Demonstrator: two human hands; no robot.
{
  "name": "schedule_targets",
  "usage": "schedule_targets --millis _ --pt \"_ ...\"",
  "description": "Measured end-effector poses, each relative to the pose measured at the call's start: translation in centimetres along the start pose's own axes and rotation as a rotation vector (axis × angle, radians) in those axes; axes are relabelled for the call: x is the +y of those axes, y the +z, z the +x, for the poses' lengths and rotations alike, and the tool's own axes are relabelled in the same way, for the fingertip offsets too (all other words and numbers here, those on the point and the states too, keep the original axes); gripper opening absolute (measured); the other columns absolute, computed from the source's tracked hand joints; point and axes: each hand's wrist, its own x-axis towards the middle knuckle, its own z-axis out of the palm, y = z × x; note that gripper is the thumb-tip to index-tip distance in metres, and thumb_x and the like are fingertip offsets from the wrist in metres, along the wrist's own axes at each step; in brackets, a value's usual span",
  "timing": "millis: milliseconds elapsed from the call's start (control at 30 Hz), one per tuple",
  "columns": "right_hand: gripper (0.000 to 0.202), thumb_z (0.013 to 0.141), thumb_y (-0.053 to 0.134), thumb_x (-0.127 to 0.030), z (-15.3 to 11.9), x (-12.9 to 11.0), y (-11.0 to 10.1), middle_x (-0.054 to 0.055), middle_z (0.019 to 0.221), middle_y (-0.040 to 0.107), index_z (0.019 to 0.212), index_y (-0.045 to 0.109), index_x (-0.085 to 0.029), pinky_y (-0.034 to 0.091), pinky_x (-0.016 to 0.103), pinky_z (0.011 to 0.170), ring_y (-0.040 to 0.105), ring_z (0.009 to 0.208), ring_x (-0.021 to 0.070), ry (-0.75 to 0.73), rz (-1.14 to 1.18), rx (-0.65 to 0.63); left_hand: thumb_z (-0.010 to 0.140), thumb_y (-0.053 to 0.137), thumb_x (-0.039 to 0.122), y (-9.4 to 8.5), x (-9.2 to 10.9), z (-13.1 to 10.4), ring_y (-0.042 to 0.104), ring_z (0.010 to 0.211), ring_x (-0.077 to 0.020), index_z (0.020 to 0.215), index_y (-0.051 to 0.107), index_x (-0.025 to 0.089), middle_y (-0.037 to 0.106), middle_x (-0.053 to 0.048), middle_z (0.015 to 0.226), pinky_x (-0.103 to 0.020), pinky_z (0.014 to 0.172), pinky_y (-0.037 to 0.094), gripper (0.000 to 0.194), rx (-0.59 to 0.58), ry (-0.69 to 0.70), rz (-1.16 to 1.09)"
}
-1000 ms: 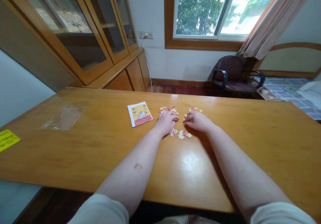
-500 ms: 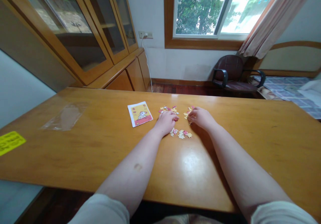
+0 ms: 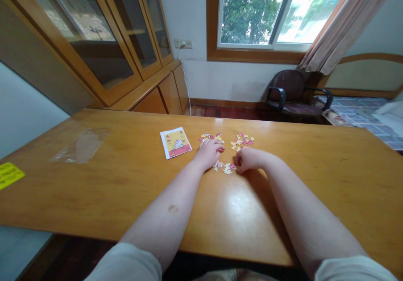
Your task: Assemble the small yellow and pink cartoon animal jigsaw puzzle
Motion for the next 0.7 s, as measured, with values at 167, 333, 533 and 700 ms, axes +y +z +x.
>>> schedule_targets --millis 167,333,533,700 --pt "0.020 0.059 0.068 -0.023 -0.1 0.7 -0.5 0.002 0.073 0.070 0.078 0.071 -0.019 0.041 0.024 0.055 0.061 0.065 0.0168 -0.020 0.056 0.072 0.082 0.047 0.013 0.0 0.0 0.0 0.053 0.106 -0.0219 0.096 0.073 0.026 0.068 -0.002 0.108 -0.038 0.098 0.040 0.033 -0.002 -0.006 -0.004" --pt "0.014 0.068 0.061 -0.017 0.9 1.6 -0.6 0.004 0.076 0.070 0.079 0.070 -0.019 0.040 0.024 0.058 0.061 0.068 0.0166 0.055 0.015 0.291 0.081 0.047 0.013 -0.1 0.0 0.0 0.053 0.105 -0.0220 0.096 0.074 0.026 0.068 -0.002 0.107 -0.039 0.098 0.040 0.033 -0.004 -0.008 0.000" --pt "0.011 0.071 0.062 -0.020 1.4 2.4 -0.6 0.007 0.080 0.070 0.078 0.070 -0.019 0.040 0.025 0.061 0.061 0.072 0.0179 0.113 -0.027 0.380 0.080 0.047 0.012 0.2 -0.3 0.0 0.053 0.105 -0.0217 0.096 0.074 0.025 0.068 -0.002 0.107 -0.038 0.098 0.040 0.034 0.011 0.000 -0.006" --pt "0.012 0.071 0.063 -0.023 1.4 2.7 -0.8 0.005 0.078 0.069 0.081 0.070 -0.020 0.038 0.025 0.058 0.059 0.068 0.0171 0.187 -0.006 0.438 0.079 0.046 0.011 0.2 -0.3 0.0 0.053 0.104 -0.0219 0.095 0.073 0.025 0.068 -0.002 0.105 -0.038 0.097 0.041 0.034 0.023 0.010 -0.010"
